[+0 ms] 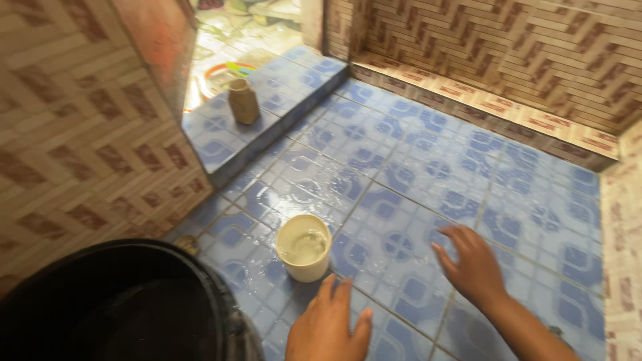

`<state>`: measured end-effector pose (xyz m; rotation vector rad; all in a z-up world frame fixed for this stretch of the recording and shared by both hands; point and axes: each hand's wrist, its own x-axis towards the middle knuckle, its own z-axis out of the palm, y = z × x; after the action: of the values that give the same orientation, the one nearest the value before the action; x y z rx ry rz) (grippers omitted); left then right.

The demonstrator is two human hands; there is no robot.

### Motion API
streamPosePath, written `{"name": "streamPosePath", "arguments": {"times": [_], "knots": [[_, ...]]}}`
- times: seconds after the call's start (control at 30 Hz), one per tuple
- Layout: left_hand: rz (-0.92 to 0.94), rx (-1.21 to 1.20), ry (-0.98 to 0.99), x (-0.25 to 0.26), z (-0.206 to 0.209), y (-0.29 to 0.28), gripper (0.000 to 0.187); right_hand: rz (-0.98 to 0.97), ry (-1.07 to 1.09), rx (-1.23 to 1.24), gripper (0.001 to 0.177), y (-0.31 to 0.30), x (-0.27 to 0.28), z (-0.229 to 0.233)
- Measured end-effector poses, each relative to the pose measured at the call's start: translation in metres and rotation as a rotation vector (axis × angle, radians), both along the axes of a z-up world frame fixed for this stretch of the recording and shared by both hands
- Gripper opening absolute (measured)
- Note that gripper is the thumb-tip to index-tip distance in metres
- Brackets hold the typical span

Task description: The person cleans the blue tiled floor and grout lines by scrubbing them with a small tool and rinsing with water from a bucket and cup.

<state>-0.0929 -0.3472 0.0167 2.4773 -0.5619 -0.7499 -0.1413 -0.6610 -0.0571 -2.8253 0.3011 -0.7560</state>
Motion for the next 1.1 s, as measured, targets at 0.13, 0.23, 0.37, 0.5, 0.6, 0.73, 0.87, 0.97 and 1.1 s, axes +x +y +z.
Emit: {"name": "streamPosePath", "arguments": {"times": [0.13,0.23,0.37,0.5,0.6,0.73,0.87,0.97,1.1], "knots": [[-0.179,-0.178,-0.422,0.015,0.091,0.05,0.057,0.553,0.038,0.048,0.027,0.113,0.101,0.116],[-0.207,-0.143,-0.804,0.048,0.119,0.126,0.055,0.768,0.186,-0.013,0.029,0.194,0.139,0.171],[-0.036,0.295,-0.89,0.1,0.128,0.253,0.065,0.771,0.498,-0.12,0.044,0.275,0.167,0.199],[0.06,0.446,-0.811,0.124,0.098,0.339,0.069,0.813,0.385,-0.081,0.055,0.329,0.177,0.196],[0.16,0.437,-0.763,0.123,0.075,0.363,0.068,0.749,0.455,-0.148,0.056,0.359,0.187,0.193],[0.273,0.496,-0.54,0.121,0.064,0.364,0.06,0.789,0.346,-0.211,0.056,0.395,0.204,0.183],[0.262,0.449,-0.676,0.122,0.057,0.364,0.054,0.752,0.481,-0.311,0.053,0.414,0.219,0.167],[0.231,0.398,-0.755,0.125,0.051,0.367,0.05,0.708,0.492,-0.324,0.043,0.409,0.223,0.152],[0.223,0.353,-0.781,0.127,0.051,0.366,0.054,0.744,0.485,-0.304,0.039,0.403,0.228,0.147]]}}
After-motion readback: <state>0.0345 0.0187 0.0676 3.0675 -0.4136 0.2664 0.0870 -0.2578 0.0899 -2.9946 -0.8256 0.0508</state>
